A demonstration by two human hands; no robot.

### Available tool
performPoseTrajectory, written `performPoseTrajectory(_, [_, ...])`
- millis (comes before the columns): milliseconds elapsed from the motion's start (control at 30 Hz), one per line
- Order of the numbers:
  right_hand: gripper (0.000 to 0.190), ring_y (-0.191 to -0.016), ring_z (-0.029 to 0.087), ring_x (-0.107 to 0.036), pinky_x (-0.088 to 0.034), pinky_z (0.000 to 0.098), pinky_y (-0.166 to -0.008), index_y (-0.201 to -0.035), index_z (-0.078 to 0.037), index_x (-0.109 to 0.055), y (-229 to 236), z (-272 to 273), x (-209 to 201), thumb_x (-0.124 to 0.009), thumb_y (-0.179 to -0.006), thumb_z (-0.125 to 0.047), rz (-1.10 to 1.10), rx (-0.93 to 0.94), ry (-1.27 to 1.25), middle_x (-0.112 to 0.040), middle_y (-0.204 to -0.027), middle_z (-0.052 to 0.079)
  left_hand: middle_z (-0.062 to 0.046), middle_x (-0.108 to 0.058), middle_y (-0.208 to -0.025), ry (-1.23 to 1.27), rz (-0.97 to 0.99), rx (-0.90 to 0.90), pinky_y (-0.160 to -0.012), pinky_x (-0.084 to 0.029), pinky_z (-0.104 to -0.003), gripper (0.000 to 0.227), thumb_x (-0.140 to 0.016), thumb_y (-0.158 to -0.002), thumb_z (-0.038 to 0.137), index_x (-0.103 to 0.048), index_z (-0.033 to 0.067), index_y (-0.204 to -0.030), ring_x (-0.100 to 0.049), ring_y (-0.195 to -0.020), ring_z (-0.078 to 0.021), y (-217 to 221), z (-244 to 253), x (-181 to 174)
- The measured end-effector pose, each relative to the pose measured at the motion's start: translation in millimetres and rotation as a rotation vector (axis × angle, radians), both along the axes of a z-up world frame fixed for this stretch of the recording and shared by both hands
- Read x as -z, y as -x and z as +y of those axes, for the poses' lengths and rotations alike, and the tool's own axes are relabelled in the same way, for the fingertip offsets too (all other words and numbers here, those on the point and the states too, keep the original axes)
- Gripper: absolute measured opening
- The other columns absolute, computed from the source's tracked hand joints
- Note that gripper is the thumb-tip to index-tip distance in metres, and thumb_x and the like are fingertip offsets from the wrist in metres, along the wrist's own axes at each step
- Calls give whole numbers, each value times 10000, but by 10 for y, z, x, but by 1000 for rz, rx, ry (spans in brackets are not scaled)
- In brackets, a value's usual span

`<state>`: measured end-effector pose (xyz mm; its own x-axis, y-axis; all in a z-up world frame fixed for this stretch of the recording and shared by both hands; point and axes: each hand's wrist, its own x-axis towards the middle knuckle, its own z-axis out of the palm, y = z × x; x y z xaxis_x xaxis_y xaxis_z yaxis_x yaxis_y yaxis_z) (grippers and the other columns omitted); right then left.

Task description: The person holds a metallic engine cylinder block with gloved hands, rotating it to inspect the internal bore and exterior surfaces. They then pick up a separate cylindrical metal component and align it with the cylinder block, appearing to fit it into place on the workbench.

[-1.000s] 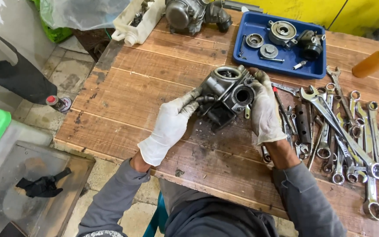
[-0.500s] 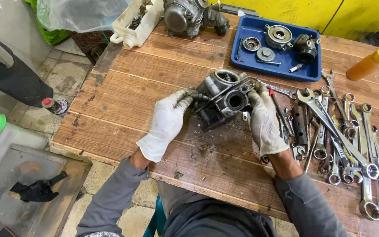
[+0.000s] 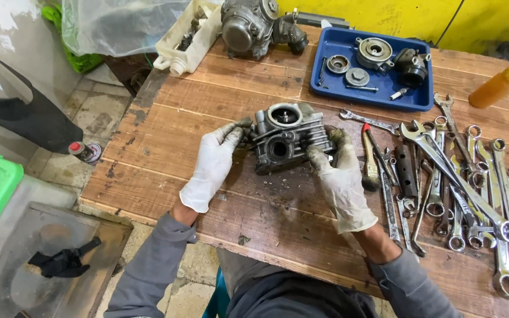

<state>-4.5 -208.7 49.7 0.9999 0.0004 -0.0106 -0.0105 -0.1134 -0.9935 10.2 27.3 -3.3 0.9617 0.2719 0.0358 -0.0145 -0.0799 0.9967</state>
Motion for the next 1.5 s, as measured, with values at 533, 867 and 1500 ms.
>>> performPoseTrajectory(533, [373, -881, 109, -624, -512, 341, -866, -1163, -211, -645, -158, 141, -41, -818, -834, -183, 114, -45, 167, -704, -944, -35, -121, -706, -1181, 99, 116, 145, -1078, -471, -470, 530, -650, -930, 518, -707, 91, -1238, -603, -1182, -222, -98, -233, -507])
performPoseTrajectory(867, [518, -930, 194, -662, -616, 361, -800, -1210, -81, -603, -110, 95, -285, -833, -763, 40, 56, -231, -32, -663, -984, 67, -76, -770, -965, 195, 75, -19, -765, -634, -341, 411, -870, -752, 235, -768, 137, -1138, -717, -850, -153, -91, -87, -471])
performPoseTrajectory(1500, [531, -1164, 377, -656, -528, 495, -1022, -1188, -138, -692, -1138, -127, 143, -852, -682, -111, -339, -380, 835, -708, -1136, 131, -169, -467, -1555, -822, -524, -115, -1018, -440, -473, 795, -899, -666, 367, -640, 145, -1383, -516, -1144, -434, 62, -44, -108])
